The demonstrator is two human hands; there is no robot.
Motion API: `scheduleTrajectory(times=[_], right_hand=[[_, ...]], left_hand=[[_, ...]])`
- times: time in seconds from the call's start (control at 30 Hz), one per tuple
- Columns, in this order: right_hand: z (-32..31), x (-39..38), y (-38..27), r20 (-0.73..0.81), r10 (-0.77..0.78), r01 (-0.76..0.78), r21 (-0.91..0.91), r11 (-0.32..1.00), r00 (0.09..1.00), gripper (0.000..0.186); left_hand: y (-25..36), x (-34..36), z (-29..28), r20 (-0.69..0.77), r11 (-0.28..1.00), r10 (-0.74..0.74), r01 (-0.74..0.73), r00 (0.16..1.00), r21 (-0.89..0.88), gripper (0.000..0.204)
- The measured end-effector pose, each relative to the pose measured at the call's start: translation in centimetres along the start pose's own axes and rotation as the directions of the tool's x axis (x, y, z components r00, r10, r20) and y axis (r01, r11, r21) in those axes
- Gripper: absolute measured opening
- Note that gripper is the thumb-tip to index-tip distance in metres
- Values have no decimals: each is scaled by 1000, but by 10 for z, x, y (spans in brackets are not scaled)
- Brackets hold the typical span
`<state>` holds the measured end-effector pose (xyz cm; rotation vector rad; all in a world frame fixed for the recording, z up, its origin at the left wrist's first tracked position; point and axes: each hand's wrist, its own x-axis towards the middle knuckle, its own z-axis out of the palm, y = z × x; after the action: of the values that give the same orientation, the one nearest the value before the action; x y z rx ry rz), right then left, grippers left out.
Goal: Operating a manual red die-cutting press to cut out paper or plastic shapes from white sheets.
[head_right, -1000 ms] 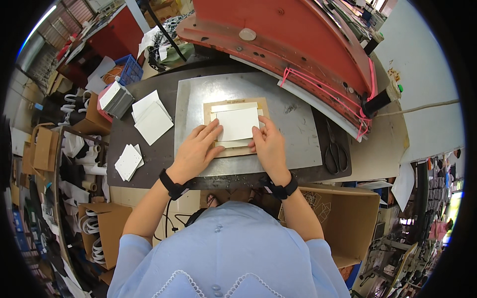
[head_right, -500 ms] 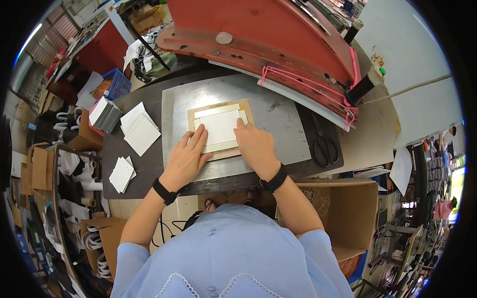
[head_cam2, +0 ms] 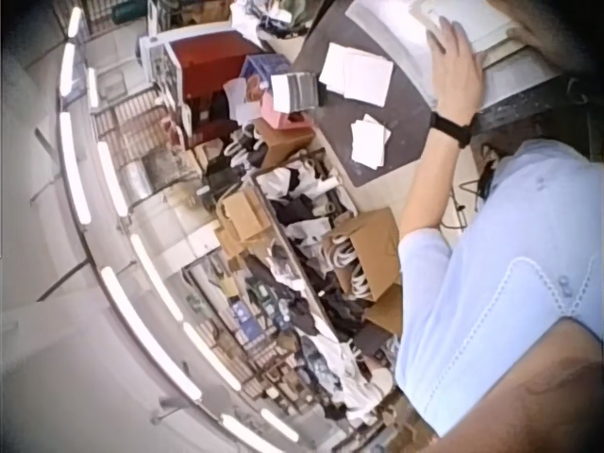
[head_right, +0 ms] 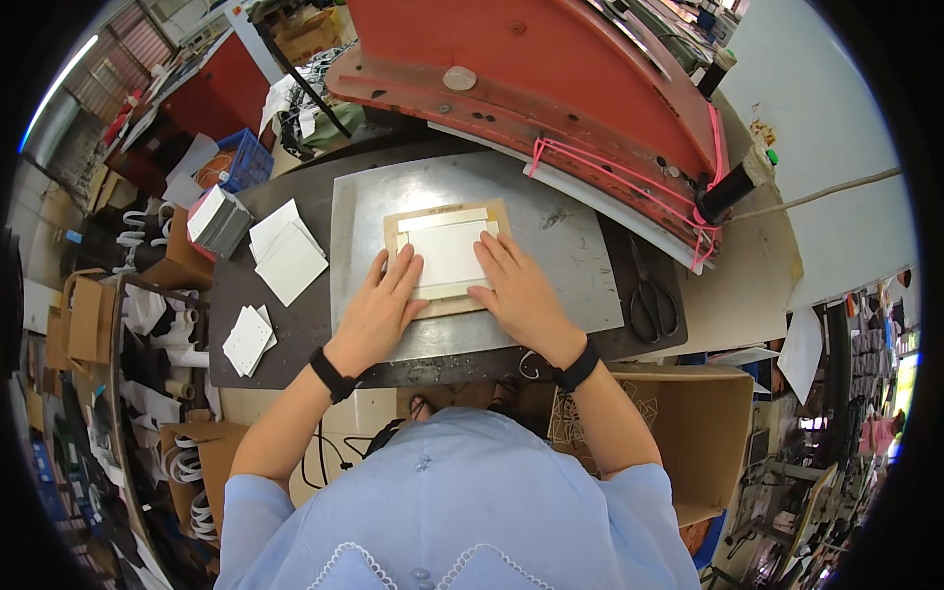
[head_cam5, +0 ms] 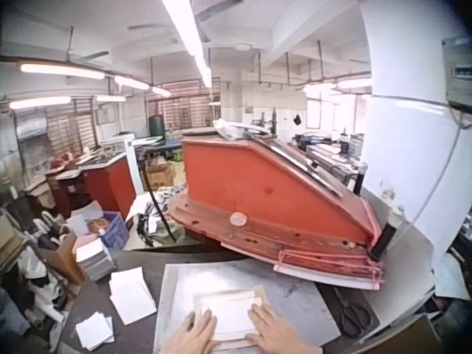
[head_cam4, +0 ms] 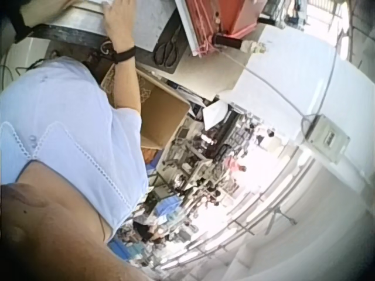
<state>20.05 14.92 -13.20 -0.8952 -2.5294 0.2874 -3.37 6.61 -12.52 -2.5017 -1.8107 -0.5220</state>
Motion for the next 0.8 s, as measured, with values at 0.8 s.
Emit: scheduleTrajectory(times=[0.8], right_hand=[[-12,13,4,66,57,-59,30,998,996,61]], left_hand=[[-8,17,-6,77,993,-44,52,996,-106,58]])
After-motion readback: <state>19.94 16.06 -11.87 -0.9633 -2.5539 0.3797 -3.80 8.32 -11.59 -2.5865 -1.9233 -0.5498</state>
